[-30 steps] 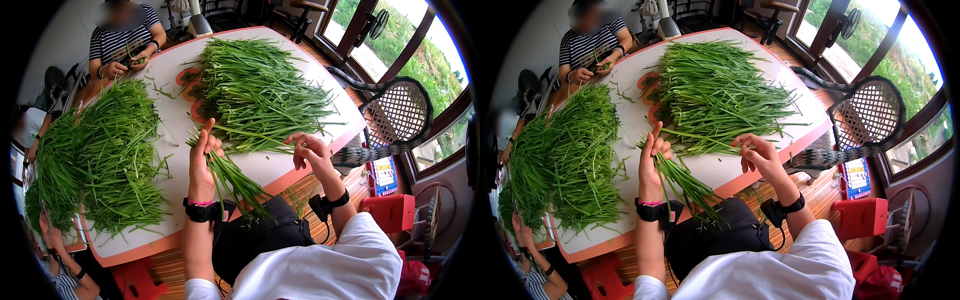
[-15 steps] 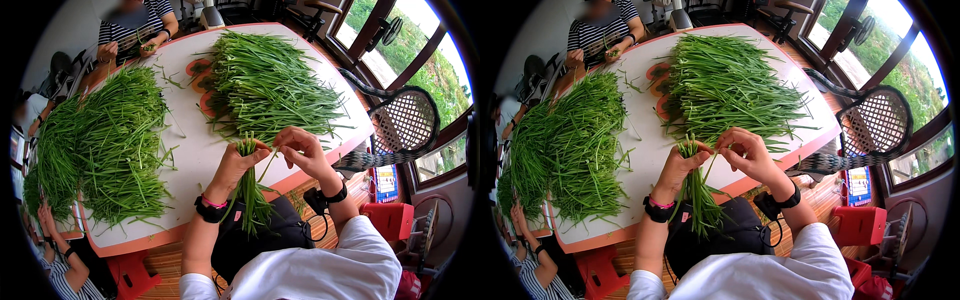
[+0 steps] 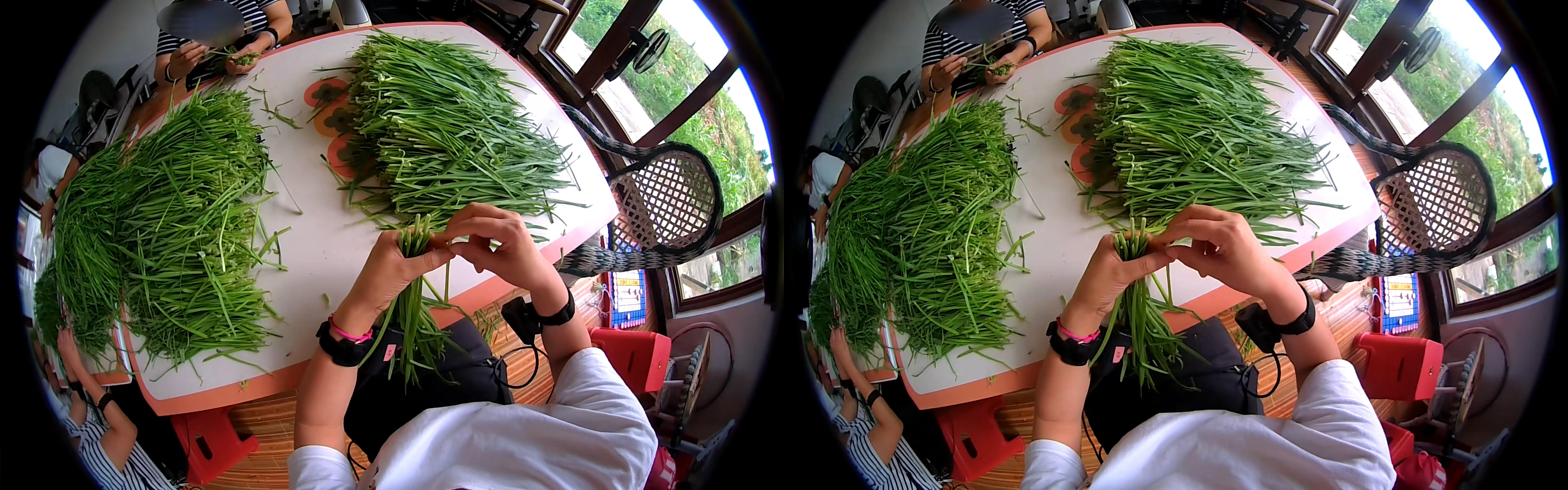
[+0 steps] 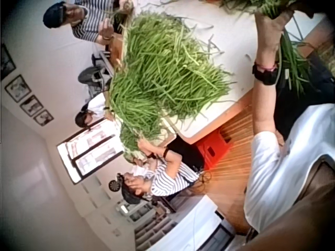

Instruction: The person sorts through a large pile of green leaves on a table by hand, picking up small bundles, aligning them, and placing them into a separate pile.

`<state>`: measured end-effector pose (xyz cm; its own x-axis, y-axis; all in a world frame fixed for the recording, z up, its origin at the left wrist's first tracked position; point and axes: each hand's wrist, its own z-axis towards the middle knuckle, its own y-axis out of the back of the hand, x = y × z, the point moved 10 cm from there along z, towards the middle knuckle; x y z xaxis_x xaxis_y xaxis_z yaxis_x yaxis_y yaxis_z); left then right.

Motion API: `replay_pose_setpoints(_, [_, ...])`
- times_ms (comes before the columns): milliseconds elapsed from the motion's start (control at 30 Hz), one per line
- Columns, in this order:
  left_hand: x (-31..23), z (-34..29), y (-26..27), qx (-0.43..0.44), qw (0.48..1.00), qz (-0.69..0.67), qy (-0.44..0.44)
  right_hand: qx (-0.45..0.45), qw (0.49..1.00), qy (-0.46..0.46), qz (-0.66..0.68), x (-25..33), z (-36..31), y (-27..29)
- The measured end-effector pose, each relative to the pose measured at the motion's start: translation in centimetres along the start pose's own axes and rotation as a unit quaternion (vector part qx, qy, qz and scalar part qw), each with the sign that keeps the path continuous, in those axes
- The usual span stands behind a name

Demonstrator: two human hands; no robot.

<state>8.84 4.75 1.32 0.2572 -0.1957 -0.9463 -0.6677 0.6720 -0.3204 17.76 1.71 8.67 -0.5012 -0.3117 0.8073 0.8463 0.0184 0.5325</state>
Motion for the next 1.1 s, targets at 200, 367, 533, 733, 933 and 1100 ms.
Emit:
replay_pose_setpoints(200, [1.0, 0.2, -0.4, 0.032, 0.998, 0.044, 0.018, 0.061, 0.998, -0.014, -0.010, -0.7, -0.3, -0.7])
replay_pose_setpoints(367, [1.4, 0.1, -0.4, 0.033, 0.999, 0.033, 0.023, 0.025, 0.973, 0.095, -0.208, 0.4, -1.4, -1.9])
replay_pose_setpoints(533, [1.6, 0.0, -0.5, 0.056, 0.992, -0.073, 0.082, -0.112, 0.918, 0.185, -0.334, 2.5, -3.4, -1.8])
replay_pose_setpoints(733, [0.7, 0.5, 3.3, -0.032, 0.943, -0.332, -0.008, -0.105, 0.979, 0.011, -0.173, 0.5, -5.9, 4.9])
replay_pose_setpoints(933, [-0.5, 0.9, 4.1, -0.041, 0.921, -0.381, -0.067, 0.240, 0.909, -0.291, -0.179, -6.3, -11.7, 4.0])
replay_pose_setpoints(1100, [0.5, 0.9, 4.4, -0.001, 0.904, -0.424, -0.051, 0.082, 0.979, -0.081, -0.169, -2.9, -3.0, 2.0])
